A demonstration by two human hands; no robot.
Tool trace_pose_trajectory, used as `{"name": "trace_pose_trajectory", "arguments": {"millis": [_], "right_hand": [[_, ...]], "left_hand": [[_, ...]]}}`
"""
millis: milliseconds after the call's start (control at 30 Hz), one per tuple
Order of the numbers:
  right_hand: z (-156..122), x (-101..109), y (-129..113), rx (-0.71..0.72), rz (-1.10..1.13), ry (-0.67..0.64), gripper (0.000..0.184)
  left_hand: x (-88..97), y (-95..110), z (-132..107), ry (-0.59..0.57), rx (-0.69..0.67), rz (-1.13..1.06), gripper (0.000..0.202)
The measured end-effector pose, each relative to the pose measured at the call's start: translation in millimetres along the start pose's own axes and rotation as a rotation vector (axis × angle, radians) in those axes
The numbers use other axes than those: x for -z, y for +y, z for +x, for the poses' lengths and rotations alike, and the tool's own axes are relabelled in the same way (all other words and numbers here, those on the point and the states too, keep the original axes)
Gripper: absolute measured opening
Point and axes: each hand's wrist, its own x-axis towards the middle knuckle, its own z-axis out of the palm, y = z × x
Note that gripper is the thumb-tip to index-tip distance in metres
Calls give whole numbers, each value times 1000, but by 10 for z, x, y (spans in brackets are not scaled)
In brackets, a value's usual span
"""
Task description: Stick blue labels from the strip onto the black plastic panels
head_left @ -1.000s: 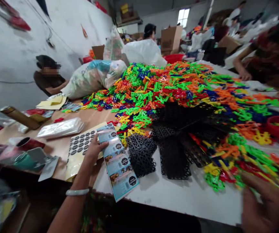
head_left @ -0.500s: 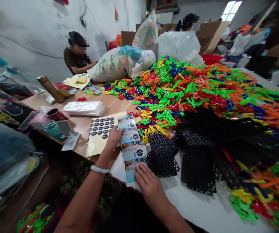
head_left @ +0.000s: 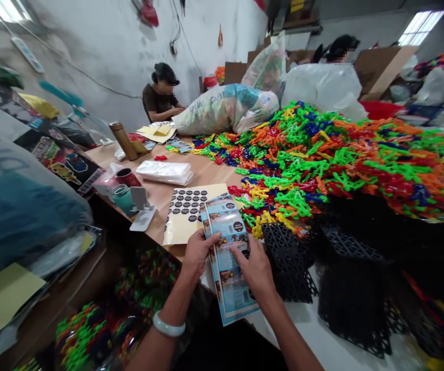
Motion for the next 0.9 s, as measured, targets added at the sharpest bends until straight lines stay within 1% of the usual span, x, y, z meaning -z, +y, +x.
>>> {"name": "trace_pose_trajectory", "arguments": {"millis": [67, 167, 267, 367, 433, 567, 633, 667, 700, 767, 833, 900], "right_hand": [[6, 42, -27, -53, 19, -10, 60], [7, 143, -93, -88, 67, 23, 58], [46, 232, -136, -160, 146, 24, 49], [84, 267, -145, -212, 146, 26, 42], [83, 245, -146, -165, 95, 37, 39], [36, 127, -155, 18, -38, 118, 41], [30, 90, -158, 77, -58, 160, 42], [40, 90, -157, 84, -48, 171, 40], [61, 104, -153, 68, -24, 170, 38], [138, 172, -138, -33, 82, 135, 33], [258, 274, -115, -163, 253, 91, 34], [406, 382, -94, -236, 386, 76, 36]], "left_hand": [[10, -38, -6, 29, -5, 5, 47], [-1, -86, -24, 54, -7, 7, 46], [-1, -95, -63, 54, -17, -8, 46], [49, -95, -102, 42, -26, -5, 47], [98, -115, -108, 60, -44, 18, 44], [160, -198, -68, 141, -105, 100, 38], [165, -234, -45, 177, -137, 151, 36], [165, -245, -38, 191, -152, 176, 35], [165, -251, -36, 202, -166, 197, 34], [174, -246, -43, 213, -189, 234, 34], [203, -222, -56, 218, -206, 266, 35], [250, -182, -64, 230, -219, 300, 36]]}}
